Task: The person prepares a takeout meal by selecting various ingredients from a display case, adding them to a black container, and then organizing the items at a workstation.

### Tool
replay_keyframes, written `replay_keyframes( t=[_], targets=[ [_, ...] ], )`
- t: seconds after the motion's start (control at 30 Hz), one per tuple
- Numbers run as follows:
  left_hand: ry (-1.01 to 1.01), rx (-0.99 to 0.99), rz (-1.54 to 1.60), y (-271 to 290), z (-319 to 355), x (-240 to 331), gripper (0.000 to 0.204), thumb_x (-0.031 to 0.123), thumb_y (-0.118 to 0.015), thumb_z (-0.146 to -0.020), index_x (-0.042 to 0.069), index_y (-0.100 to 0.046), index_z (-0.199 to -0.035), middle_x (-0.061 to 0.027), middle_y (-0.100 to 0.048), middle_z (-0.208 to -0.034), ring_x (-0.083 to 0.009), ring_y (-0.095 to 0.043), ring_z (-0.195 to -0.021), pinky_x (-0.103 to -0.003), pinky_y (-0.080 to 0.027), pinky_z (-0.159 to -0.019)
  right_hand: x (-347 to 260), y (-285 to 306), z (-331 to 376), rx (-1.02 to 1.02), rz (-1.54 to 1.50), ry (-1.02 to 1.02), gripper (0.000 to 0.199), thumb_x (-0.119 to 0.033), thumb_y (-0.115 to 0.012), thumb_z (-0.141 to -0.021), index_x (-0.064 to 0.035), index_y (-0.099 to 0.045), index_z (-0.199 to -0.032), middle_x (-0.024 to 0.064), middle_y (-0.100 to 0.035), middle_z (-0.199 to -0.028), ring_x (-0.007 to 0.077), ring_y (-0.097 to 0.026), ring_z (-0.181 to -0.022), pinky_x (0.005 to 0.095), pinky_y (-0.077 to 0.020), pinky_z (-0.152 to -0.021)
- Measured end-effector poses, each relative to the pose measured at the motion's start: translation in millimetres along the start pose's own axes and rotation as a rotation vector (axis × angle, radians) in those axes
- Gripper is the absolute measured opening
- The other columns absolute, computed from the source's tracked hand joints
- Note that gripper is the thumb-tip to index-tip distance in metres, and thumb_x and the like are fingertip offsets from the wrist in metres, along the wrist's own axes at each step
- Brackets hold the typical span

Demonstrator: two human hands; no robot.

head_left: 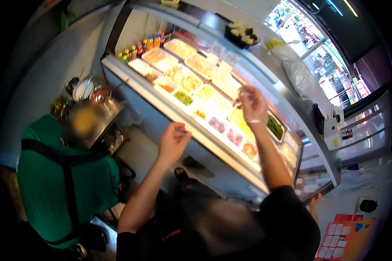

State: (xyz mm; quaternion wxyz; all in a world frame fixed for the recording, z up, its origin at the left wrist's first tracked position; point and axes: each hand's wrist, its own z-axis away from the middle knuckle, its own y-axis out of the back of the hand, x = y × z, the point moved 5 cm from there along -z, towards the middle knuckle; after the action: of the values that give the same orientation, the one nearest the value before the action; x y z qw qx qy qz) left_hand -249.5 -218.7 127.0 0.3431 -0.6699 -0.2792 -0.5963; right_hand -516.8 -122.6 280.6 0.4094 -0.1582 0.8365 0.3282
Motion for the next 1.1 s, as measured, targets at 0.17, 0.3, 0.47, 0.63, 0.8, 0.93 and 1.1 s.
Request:
replay_keyframes(
  t=[0.17,0.3,0.47,0.63,0.8,0.93,1.1],
  targets=[
    [0.080,-0.040,0.285,-73,-130,112,0.039,0.020,-0.067,-0.104,0.001,-0.048,-0.132,-0.0146,-0.053,-0.130,-0.0282,-0.069,-0.111,-0.039,-0.063,-0.090,-2,83,-193,0.060,0.278,-0.007,0.038,-0.034,-0.063,-0.103,-0.0014,-0.067,-0.122,0.0142,-0.075,-0.096,0.0221,-0.073,-0.081,0.0358,-0.0597,-0.063],
    [0.142,-0.012,0.288,-121,-222,159,0.054,0.027,-0.065,-0.105,-0.002,-0.039,-0.143,-0.0191,-0.046,-0.140,-0.0362,-0.063,-0.121,-0.042,-0.063,-0.094,59,84,-318,-0.128,0.375,-0.254,0.033,-0.024,-0.067,-0.099,-0.0030,-0.067,-0.124,0.0125,-0.073,-0.104,0.0225,-0.071,-0.088,0.0383,-0.0581,-0.064],
    [0.148,0.015,0.237,-175,-300,174,0.063,0.028,-0.064,-0.104,-0.004,-0.031,-0.147,-0.0270,-0.040,-0.145,-0.0428,-0.064,-0.117,-0.045,-0.068,-0.084,125,94,-387,-0.594,1.075,0.555,0.029,-0.008,-0.073,-0.086,-0.0016,-0.066,-0.114,0.0144,-0.068,-0.105,0.0232,-0.068,-0.098,0.0348,-0.0593,-0.070],
    [0.179,0.077,0.290,-186,-326,170,0.034,0.018,-0.060,-0.102,-0.002,-0.042,-0.123,-0.0232,-0.057,-0.114,-0.0352,-0.073,-0.086,-0.042,-0.069,-0.070,142,65,-371,-0.663,0.113,-0.428,0.022,-0.003,-0.068,-0.092,-0.0012,-0.062,-0.114,0.0151,-0.065,-0.110,0.0236,-0.068,-0.098,0.0356,-0.0643,-0.076],
    [0.066,0.137,0.328,-190,-330,167,0.016,0.011,-0.057,-0.100,0.001,-0.046,-0.104,-0.0160,-0.061,-0.090,-0.0295,-0.074,-0.072,-0.038,-0.069,-0.062,132,74,-365,-0.448,-0.302,-0.556,0.013,-0.004,-0.056,-0.102,0.0000,-0.064,-0.111,0.0144,-0.069,-0.103,0.0252,-0.072,-0.082,0.0386,-0.0691,-0.070],
    [0.000,0.228,0.381,-158,-285,175,0.022,0.011,-0.062,-0.097,0.003,-0.042,-0.098,-0.0200,-0.062,-0.095,-0.0309,-0.074,-0.079,-0.041,-0.069,-0.061,91,48,-350,-0.537,-0.269,-0.437,0.020,-0.014,-0.058,-0.105,-0.0006,-0.061,-0.120,0.0146,-0.069,-0.112,0.0244,-0.072,-0.086,0.0369,-0.0667,-0.068],
    [-0.140,0.377,0.282,-112,-176,193,0.025,0.014,-0.064,-0.090,-0.002,-0.055,-0.106,-0.0145,-0.068,-0.080,-0.0226,-0.070,-0.058,-0.035,-0.059,-0.051,-3,22,-277,-0.847,-0.292,-0.289,0.027,-0.016,-0.057,-0.104,-0.0006,-0.065,-0.125,0.0108,-0.072,-0.113,0.0171,-0.073,-0.092,0.0295,-0.0655,-0.071]
  ],
)
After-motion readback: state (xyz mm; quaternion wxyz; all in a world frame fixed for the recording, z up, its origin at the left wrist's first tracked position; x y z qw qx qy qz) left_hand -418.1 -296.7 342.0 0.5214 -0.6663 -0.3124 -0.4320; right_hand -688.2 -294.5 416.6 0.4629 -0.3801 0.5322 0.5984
